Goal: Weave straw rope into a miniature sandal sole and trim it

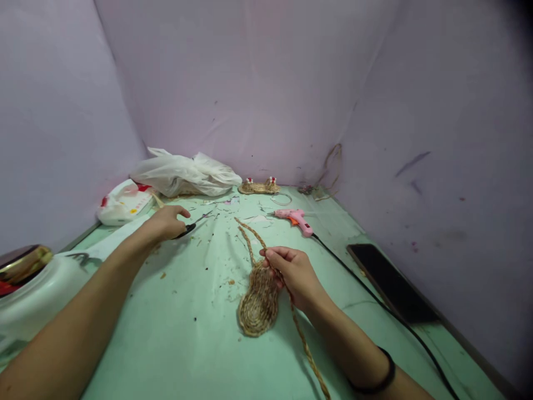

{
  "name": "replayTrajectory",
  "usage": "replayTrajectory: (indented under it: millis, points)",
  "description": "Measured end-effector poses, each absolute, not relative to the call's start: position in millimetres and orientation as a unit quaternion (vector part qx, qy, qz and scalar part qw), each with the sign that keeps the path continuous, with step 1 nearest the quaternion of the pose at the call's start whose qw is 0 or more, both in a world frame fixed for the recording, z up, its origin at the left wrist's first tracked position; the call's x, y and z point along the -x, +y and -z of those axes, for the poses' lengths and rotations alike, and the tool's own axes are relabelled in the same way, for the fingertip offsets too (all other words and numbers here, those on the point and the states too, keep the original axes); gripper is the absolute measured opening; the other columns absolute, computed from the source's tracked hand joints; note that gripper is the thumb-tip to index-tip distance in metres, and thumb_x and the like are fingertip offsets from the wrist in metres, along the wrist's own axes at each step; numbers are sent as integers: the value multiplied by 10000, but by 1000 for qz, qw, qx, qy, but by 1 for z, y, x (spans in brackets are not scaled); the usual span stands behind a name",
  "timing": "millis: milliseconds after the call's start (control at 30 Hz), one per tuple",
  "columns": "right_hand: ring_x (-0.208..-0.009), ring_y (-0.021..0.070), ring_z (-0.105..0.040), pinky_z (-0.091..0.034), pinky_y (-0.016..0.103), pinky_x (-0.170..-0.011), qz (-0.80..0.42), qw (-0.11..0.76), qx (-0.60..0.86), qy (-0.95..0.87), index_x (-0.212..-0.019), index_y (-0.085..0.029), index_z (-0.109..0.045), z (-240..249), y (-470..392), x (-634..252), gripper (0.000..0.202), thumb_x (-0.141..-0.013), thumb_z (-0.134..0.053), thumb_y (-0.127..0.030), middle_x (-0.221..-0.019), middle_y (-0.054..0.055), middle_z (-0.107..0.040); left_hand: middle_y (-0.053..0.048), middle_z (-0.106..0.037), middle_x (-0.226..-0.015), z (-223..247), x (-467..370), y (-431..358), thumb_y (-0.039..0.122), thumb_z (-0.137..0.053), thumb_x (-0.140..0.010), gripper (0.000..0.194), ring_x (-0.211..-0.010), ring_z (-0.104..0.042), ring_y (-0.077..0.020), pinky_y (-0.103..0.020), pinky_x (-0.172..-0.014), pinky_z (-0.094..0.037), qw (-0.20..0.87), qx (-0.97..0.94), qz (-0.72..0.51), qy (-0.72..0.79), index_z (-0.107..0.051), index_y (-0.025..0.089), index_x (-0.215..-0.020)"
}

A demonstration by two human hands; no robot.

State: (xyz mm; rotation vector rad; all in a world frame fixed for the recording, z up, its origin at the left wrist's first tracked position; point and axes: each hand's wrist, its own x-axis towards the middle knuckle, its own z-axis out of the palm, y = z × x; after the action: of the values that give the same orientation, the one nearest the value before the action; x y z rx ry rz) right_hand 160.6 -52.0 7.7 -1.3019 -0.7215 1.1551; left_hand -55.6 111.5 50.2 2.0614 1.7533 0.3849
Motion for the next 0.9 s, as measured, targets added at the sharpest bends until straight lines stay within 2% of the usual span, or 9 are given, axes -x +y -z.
replayTrajectory:
  millis: [133,200,267,400,467,567,733,900]
  points:
    - [-391,48,-399,-238,161,-323,-469,609,557,-315,-707,-97,-662,-12,-49,-169,213,-612,-662,-287,-548,-3,-571,-32,-639,-722,-71,48,88,287,-526,-699,410,-661,-566,-139,-251,-618,-391,379,-724,-212,536,-503,114,-1070]
    - [-394,44,-389,-233,162,-329,-456,619,554,-319,-696,-97,-661,-15,-49,-173,209,-611,-657,-288,-557,0,-576,-5,-592,-662,-80,43,74,313,-599,-681,380,-615,-527,-110,-248,-609,-372,514,-671,-297,445,-514,116,-995]
    - [-402,43,-387,-230,161,-335,-447,626,552,-322,-698,-99,-663,-18,-49,-178,212,-613,-654,-293,-564,2,-579,-3,-577,-632,-85,38,63,308,-673,-625,380,-584,-513,-108,-247,-573,-341,599,-618,-341,378,-540,117,-926]
    - [-412,47,-397,-227,158,-344,-433,637,552,-320,-724,-102,-666,-22,-49,-185,219,-618,-642,-292,-562,-3,-573,-33,-621,-658,-84,25,49,265,-679,-602,548,-517,-503,-109,-238,-511,-296,656,-573,-337,356,-521,127,-1109]
    - [-414,47,-398,-222,156,-345,-425,643,553,-315,-725,-105,-662,-23,-49,-188,217,-615,-637,-291,-564,-5,-572,-55,-634,-686,-79,19,46,244,-684,-572,625,-527,-516,-123,-238,-506,-316,691,-554,-312,344,-505,110,-1156]
    - [-414,47,-391,-215,155,-345,-415,653,553,-309,-723,-111,-657,-25,-48,-191,215,-608,-632,-291,-563,-8,-570,-68,-631,-723,-70,11,42,217,-712,-540,573,-625,-560,-153,-230,-534,-367,736,-518,-288,327,-553,98,-1078]
    - [-414,47,-389,-210,155,-345,-410,661,549,-308,-723,-114,-657,-27,-48,-194,229,-597,-635,-304,-567,-8,-566,-18,-576,-614,-47,-7,31,334,-752,-539,556,-479,-466,-78,-195,-455,-298,757,-553,-200,285,-574,90,-1007]
    - [-417,44,-385,-195,149,-345,-416,663,538,-313,-739,-116,-650,-27,-47,-198,259,-589,-650,-328,-573,-12,-556,-40,-620,-639,-36,-18,19,270,-745,-523,539,-546,-560,-147,-224,-485,-343,723,-599,-156,306,-555,86,-993]
